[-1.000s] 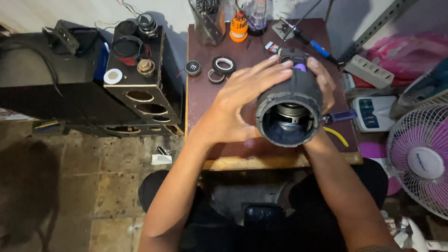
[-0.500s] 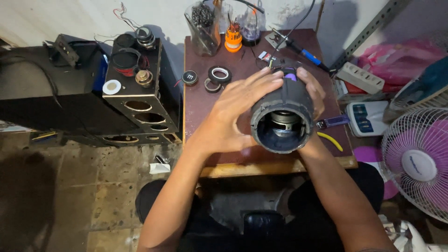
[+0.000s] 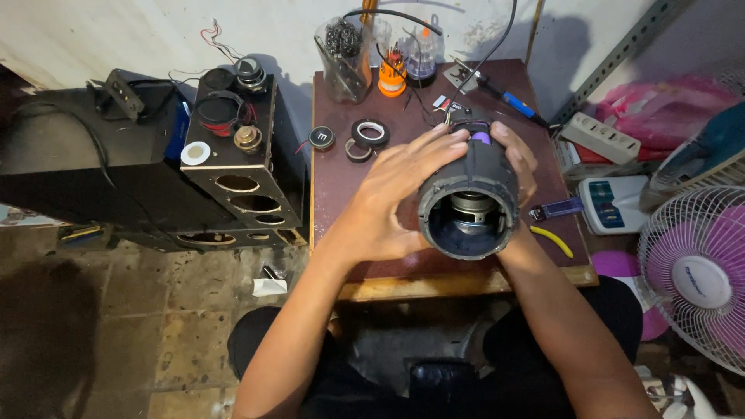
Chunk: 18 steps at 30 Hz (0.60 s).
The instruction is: The person assembles a speaker unit by hand, placing a speaker driver into a cylindrical enclosure and connecting wires. They then place the assembled unit on the table and handle a second speaker driver.
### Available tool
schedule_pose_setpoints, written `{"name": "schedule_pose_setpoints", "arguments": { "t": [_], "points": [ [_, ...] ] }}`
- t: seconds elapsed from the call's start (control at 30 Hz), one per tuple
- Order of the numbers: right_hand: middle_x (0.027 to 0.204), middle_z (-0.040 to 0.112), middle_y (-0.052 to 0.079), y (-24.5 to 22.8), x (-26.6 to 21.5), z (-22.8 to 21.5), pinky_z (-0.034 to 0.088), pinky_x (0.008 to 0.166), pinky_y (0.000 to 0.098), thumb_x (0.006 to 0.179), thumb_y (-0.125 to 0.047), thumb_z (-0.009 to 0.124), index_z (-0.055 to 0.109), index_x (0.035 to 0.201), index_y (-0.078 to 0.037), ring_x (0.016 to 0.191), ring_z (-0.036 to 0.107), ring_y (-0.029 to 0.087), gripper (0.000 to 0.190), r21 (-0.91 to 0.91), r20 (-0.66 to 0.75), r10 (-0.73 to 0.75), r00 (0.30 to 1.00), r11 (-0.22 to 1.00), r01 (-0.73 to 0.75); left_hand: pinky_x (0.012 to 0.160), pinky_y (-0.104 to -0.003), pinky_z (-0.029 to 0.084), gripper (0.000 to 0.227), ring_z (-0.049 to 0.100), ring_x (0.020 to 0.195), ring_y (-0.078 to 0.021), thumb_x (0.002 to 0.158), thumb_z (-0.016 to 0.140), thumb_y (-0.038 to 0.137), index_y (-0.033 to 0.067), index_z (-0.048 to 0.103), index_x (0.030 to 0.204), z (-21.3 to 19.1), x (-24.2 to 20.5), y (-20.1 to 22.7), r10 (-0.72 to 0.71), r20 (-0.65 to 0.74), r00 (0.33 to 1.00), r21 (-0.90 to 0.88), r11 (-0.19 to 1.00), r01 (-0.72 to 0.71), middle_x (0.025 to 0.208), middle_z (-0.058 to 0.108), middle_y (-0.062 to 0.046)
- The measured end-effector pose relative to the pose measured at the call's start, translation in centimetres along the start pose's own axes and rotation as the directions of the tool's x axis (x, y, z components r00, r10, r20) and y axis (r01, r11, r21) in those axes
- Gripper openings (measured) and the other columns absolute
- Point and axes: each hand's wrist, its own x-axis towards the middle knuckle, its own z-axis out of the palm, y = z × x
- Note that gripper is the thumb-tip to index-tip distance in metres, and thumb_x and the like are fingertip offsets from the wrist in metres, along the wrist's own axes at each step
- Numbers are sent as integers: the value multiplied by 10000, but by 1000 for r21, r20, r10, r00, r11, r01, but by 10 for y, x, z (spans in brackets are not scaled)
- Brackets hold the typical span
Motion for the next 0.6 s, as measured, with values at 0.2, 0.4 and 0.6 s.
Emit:
{"name": "schedule_pose_setpoints", "arguments": {
  "t": [0.2, 0.4, 0.6],
  "points": [
    [1352, 515, 233, 2, 0, 4, 548, 1081, 513, 1074, -252, 556, 374, 1450, -82, 1234, 584, 367, 451, -5, -33, -17, 999, 1000, 16, 1266, -447, 350, 756, 394, 1644, -345, 1010, 522, 622, 145, 399, 1584, 1, 0, -1, 6, -3, 1000, 4, 1000, -6, 1682, 421, -80],
    [1382, 510, 200, -1, 2, 0, 532, 1112, 502, 1055, -273, 593, 366, 1470, -101, 1263, 576, 344, 503, -21, 1, 1, 1000, 1000, -1, 1276, -453, 351, 694, 405, 1639, -358, 1014, 614, 506, 142, 416, 1571, 0, 2, 0, 19, -1, 1000, 1, 1000, -19, 1672, 434, -79],
    [1354, 509, 196, -7, 8, 6, 553, 1086, 478, 1051, -239, 609, 352, 1429, -101, 1234, 585, 326, 477, -63, -40, 5, 999, 998, -7, 1281, -473, 370, 671, 452, 1600, -349, 1036, 534, 533, 106, 443, 1545, 2, 5, 4, 49, -22, 999, -19, 999, -50, 1638, 468, -106]
  ]
}}
